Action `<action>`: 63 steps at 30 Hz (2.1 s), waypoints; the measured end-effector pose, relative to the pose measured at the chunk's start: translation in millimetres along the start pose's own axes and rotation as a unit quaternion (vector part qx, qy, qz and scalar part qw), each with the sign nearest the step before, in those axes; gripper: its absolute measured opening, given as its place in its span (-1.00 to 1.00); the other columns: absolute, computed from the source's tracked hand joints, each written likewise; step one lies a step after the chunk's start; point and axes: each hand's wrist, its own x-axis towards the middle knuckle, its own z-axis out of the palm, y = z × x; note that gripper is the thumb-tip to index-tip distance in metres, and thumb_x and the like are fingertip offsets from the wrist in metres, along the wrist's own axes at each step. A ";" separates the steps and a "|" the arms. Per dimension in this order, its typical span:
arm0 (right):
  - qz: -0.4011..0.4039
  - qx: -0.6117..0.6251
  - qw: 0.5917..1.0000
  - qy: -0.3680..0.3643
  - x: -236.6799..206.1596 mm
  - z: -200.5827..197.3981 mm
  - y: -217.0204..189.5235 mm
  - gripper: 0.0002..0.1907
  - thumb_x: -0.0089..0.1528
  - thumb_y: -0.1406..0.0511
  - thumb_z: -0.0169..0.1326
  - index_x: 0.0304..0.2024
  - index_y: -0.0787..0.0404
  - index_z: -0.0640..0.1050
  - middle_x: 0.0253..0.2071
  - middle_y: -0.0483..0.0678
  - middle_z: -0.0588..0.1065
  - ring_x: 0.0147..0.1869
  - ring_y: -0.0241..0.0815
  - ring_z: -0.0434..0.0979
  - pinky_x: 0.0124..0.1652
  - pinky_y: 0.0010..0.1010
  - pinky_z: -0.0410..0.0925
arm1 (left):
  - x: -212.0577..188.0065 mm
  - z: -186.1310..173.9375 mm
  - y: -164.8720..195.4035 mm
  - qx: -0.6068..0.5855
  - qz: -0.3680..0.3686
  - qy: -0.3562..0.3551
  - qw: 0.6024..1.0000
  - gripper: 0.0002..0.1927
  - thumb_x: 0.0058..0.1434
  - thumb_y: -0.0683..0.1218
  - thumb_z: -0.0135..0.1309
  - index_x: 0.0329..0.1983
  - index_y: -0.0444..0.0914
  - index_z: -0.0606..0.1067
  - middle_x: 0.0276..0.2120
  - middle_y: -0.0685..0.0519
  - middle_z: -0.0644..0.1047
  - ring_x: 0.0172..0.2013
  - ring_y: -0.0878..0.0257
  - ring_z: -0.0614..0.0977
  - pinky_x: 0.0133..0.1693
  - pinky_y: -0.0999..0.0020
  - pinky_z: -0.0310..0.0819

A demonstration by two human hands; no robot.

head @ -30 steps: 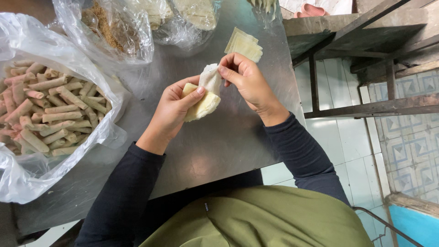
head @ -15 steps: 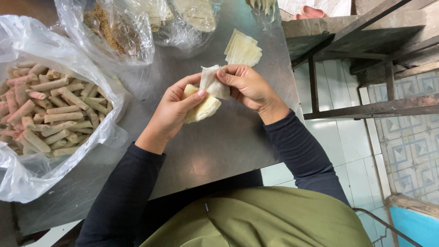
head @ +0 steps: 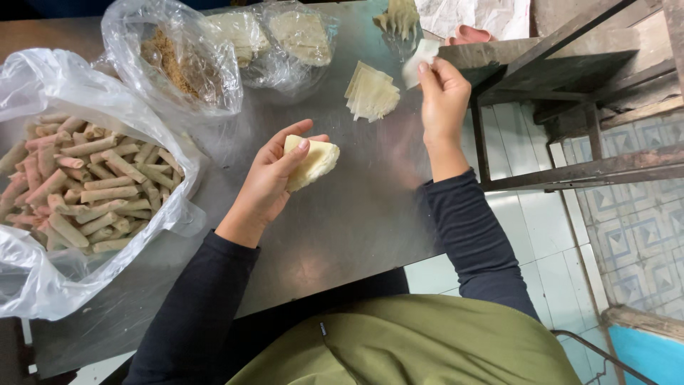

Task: The person spoons brown filling onto thin triangular pastry wrappers and folds each wrapper over the filling into a small roll, setting finished rolls aside. Later the person peels thin wrapper sheets from a soft white block and stacks the sheets on the table.

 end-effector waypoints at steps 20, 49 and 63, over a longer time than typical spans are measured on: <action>-0.270 -0.374 0.860 -0.219 -44.1 8.2 -31.5 -0.85 0.21 0.48 0.17 -0.19 0.22 0.67 -0.17 -0.05 0.60 -0.04 0.02 0.57 -0.07 -0.21 0.42 | -2.6 1.5 0.7 0.021 0.014 -0.004 1.000 -0.40 0.36 -0.10 0.07 0.42 -0.35 0.23 0.15 -0.11 0.57 0.06 0.25 0.64 0.08 0.33 0.57; -0.277 -0.403 0.838 -0.242 -46.8 9.4 -34.6 -0.93 0.20 0.44 0.19 -0.25 0.29 0.63 -0.22 0.02 0.54 -0.11 0.08 0.57 -0.12 -0.15 0.42 | -3.2 3.4 0.9 0.032 0.009 0.002 0.999 -0.41 0.37 -0.07 0.06 0.42 -0.33 0.25 0.14 -0.08 0.58 0.06 0.26 0.64 0.07 0.34 0.57; -0.276 -0.418 0.831 -0.242 -52.4 14.7 -37.3 -0.94 0.23 0.45 0.17 -0.24 0.28 0.62 -0.20 0.03 0.54 -0.13 0.08 0.59 -0.14 -0.16 0.44 | -3.3 5.3 3.0 0.038 0.003 -0.001 0.999 -0.45 0.42 -0.01 -0.03 0.40 -0.32 0.27 0.12 -0.06 0.58 0.04 0.27 0.65 0.02 0.34 0.60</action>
